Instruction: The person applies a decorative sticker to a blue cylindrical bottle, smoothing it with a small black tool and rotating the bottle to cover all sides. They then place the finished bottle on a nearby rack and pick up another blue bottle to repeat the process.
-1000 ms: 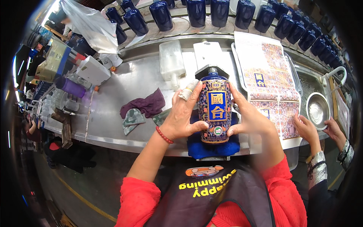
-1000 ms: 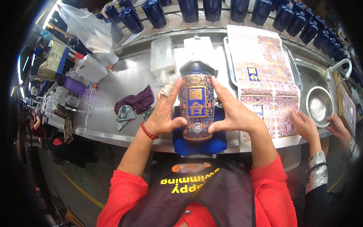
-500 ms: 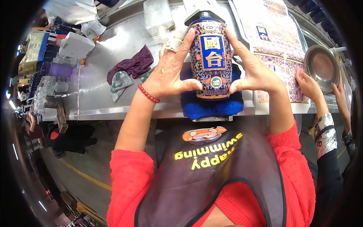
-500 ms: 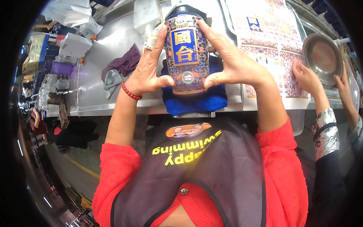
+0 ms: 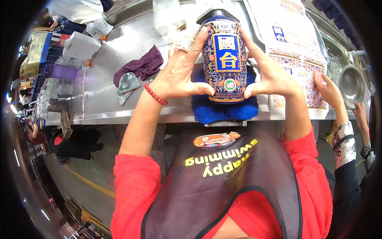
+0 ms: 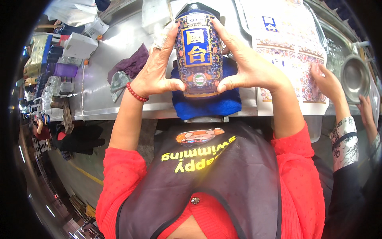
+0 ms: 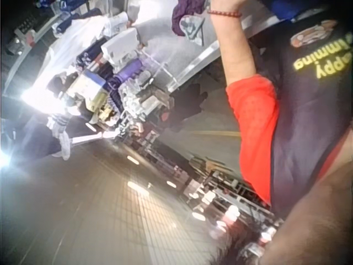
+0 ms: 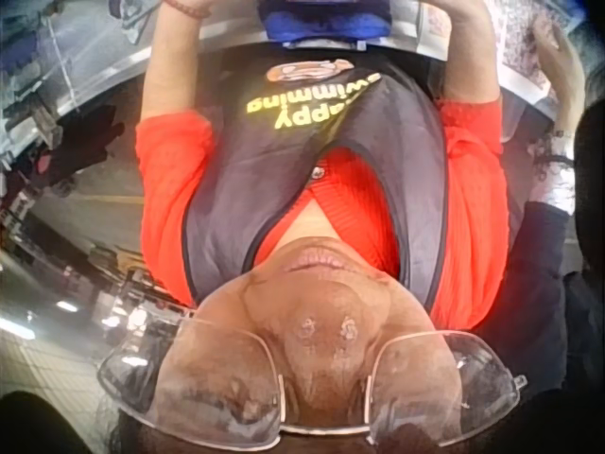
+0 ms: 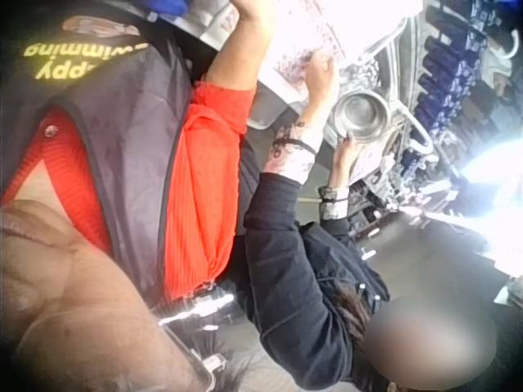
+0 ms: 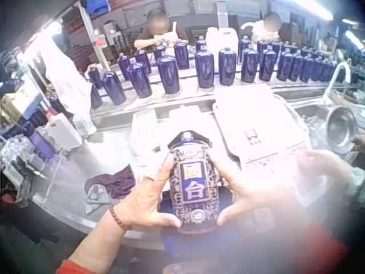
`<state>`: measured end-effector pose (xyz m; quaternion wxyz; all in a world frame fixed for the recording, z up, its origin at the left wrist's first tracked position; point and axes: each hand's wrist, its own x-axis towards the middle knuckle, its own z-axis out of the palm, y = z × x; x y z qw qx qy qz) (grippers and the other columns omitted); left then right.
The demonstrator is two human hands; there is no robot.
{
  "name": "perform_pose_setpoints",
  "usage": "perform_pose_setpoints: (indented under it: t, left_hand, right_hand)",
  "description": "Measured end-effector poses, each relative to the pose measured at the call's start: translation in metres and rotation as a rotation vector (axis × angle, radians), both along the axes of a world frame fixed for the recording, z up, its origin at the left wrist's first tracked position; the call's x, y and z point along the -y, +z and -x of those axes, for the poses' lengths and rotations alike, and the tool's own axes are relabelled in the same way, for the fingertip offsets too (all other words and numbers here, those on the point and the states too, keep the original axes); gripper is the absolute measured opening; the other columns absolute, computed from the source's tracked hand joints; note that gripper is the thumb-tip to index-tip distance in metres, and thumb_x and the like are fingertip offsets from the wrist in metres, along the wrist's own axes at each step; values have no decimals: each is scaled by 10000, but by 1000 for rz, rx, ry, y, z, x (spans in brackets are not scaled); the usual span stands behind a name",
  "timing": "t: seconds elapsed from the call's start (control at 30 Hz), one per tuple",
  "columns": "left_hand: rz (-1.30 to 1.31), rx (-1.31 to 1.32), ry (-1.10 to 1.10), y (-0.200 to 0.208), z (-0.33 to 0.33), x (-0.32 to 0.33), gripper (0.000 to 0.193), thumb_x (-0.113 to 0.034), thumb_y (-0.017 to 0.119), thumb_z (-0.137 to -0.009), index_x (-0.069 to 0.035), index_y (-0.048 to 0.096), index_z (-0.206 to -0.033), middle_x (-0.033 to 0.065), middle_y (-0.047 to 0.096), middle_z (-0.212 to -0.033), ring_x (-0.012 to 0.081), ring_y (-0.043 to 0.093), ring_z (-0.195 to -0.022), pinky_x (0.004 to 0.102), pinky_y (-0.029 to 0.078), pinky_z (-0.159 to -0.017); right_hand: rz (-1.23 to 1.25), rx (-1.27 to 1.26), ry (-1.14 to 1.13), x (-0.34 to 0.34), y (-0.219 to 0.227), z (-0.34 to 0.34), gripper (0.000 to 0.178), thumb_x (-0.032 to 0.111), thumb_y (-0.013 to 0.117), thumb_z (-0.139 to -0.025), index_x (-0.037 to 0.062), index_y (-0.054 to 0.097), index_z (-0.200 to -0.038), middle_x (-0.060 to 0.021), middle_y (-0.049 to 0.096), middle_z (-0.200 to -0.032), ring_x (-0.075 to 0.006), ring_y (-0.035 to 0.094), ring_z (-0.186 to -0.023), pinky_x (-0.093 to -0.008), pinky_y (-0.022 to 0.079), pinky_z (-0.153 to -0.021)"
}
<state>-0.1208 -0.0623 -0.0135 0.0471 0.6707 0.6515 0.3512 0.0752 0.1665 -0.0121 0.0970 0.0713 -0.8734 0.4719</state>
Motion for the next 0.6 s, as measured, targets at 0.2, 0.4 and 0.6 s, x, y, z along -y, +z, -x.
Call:
perform_pose_setpoints:
  t: [0.2, 0.4, 0.6]
  left_hand:
    - [14, -82, 1, 0, 2, 0, 1358, -834, 719, -648, -132, 125, -1647, 241, 294, -1618, 435, 271, -1496, 590, 128, -1203]
    - [37, -74, 4, 0, 1, 1, 1373, -842, 716, -643, -136, 103, -1648, 243, 303, -1617, 430, 291, -1494, 599, 113, -1207]
    - [69, -67, 11, -3, 1, 1, 1399, -849, 720, -628, -158, 59, -1650, 232, 287, -1635, 412, 275, -1515, 624, 86, -1209]
  right_hand:
    - [-53, -5, 0, -1, 1, 0, 1473, 567, 936, -564, 69, 67, -1644, -196, 190, -1682, -320, 354, -1477, -454, 269, -1225]
    - [-44, 21, 12, -1, 2, 0, 1484, 555, 940, -561, 67, 49, -1643, -195, 176, -1686, -322, 380, -1457, -453, 291, -1215]
    - [-50, -14, 21, -2, 3, 1, 1412, 578, 911, -592, 82, 106, -1641, -216, 221, -1665, -365, 339, -1482, -431, 394, -1140]
